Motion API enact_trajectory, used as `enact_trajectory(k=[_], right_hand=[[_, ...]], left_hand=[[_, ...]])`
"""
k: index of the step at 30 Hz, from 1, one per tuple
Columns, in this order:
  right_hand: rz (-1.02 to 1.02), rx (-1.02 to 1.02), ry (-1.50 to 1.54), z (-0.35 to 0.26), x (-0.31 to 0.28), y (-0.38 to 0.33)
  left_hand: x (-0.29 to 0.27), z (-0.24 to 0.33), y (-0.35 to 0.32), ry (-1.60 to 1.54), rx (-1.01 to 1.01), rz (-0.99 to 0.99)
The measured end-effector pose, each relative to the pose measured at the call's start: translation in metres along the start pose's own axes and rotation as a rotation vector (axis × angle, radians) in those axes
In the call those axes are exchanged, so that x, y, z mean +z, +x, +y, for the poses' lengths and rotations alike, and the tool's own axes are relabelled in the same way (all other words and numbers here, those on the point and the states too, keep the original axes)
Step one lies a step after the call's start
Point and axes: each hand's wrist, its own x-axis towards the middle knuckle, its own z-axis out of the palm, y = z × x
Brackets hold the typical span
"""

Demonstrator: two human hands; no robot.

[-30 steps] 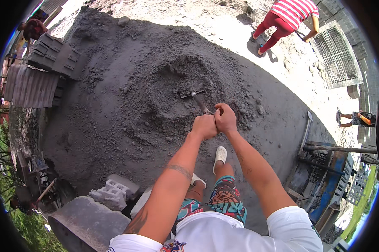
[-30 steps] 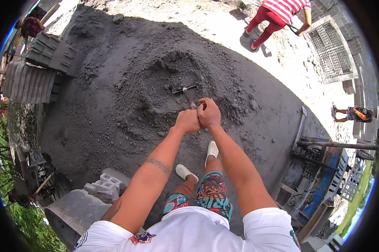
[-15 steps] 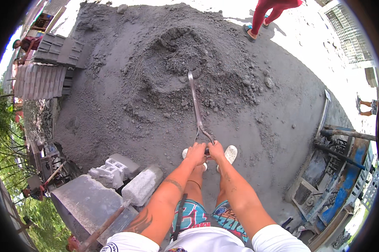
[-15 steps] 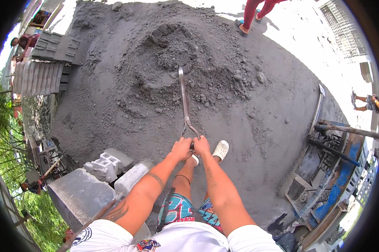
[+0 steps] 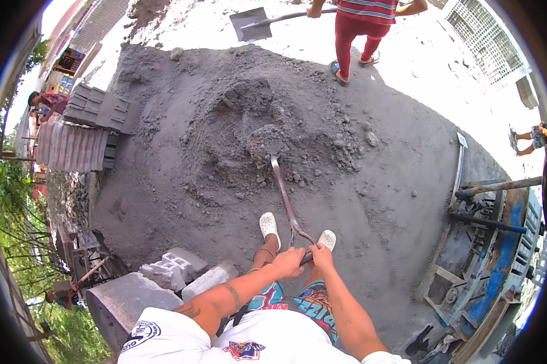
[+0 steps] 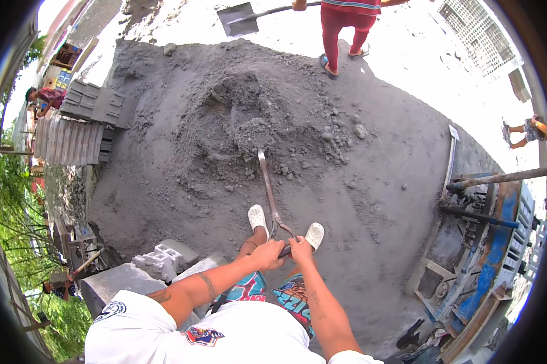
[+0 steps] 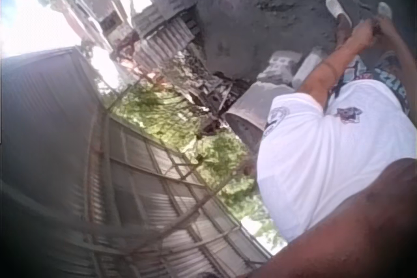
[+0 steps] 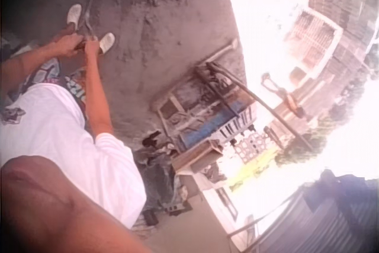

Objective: The person shovels cement mixture from a pile on the ground into a cement mixer using a shovel.

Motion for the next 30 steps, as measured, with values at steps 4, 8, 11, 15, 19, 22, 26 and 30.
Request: enact_trajectory(k=[4,8,11,15,19,22,26,30], right_hand=[[0.012,0.202,1.075,0.029,-0.009,0.014],[0.380,0.237,0.978,0.054,-0.045,0.034],[0.488,0.341,1.000,0.053,-0.013,0.080],[0.872,0.280,0.893,0.031,0.034,0.038],[1.022,0.261,0.920,0.001,0.097,-0.006],[1.051,0.224,0.880,0.011,0.103,-0.008],[1.034,0.171,0.863,0.060,0.064,-0.034],[0.932,0.091,0.841,0.102,0.000,-0.079]], left_hand=[[-0.017,-0.040,0.041,-0.110,0.327,0.349],[-0.025,-0.112,0.147,-0.540,-0.179,0.159],[-0.024,-0.243,0.232,-0.626,-0.402,0.118],[-0.027,-0.256,0.319,-1.021,-0.607,0.210],[-0.026,-0.238,0.361,-1.583,-0.795,0.165],[-0.017,-0.272,0.351,-1.551,-0.734,0.075],[0.005,-0.233,0.326,-1.556,-0.714,0.118],[0.032,-0.184,0.281,-1.559,-0.735,0.143]])
